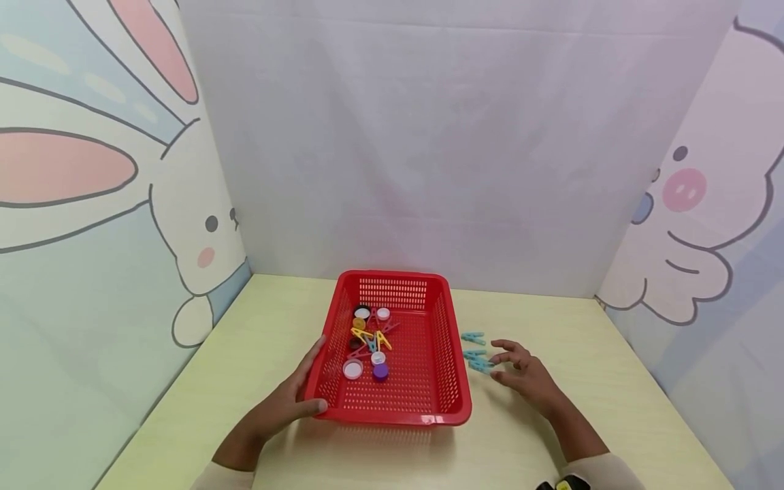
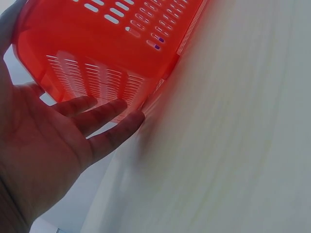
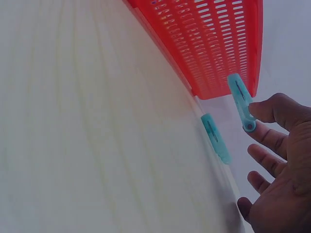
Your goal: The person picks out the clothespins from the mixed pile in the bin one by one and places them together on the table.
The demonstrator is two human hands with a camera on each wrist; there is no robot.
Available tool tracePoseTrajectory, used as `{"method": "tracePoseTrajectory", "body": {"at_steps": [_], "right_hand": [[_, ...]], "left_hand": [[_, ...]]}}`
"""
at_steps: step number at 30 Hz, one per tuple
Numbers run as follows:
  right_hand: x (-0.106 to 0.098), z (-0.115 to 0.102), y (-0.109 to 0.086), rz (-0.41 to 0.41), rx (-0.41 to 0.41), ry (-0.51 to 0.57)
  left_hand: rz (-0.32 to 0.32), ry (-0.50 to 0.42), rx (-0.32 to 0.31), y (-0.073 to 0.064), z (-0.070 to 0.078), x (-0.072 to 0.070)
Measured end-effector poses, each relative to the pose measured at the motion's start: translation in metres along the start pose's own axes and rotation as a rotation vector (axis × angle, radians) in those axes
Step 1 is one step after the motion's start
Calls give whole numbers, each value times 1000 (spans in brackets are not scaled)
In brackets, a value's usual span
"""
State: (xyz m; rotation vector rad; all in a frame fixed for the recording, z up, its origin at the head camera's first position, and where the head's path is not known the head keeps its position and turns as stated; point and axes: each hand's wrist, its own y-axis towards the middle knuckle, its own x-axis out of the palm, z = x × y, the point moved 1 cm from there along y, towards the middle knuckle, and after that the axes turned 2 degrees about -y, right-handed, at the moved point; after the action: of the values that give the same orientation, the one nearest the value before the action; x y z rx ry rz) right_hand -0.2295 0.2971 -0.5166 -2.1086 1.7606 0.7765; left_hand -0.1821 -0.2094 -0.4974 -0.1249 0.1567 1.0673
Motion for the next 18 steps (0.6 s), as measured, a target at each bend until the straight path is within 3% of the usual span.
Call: {"method": "tracePoseTrajectory", "body": {"at_steps": [9,18], "right_hand": [[6,12,-1,24,-104,-64],[9,12,0,9,-90,-47]], "left_hand": [[-5,-5,-2,0,1,0],[-3,-12,-11,0,0,-1]]}}
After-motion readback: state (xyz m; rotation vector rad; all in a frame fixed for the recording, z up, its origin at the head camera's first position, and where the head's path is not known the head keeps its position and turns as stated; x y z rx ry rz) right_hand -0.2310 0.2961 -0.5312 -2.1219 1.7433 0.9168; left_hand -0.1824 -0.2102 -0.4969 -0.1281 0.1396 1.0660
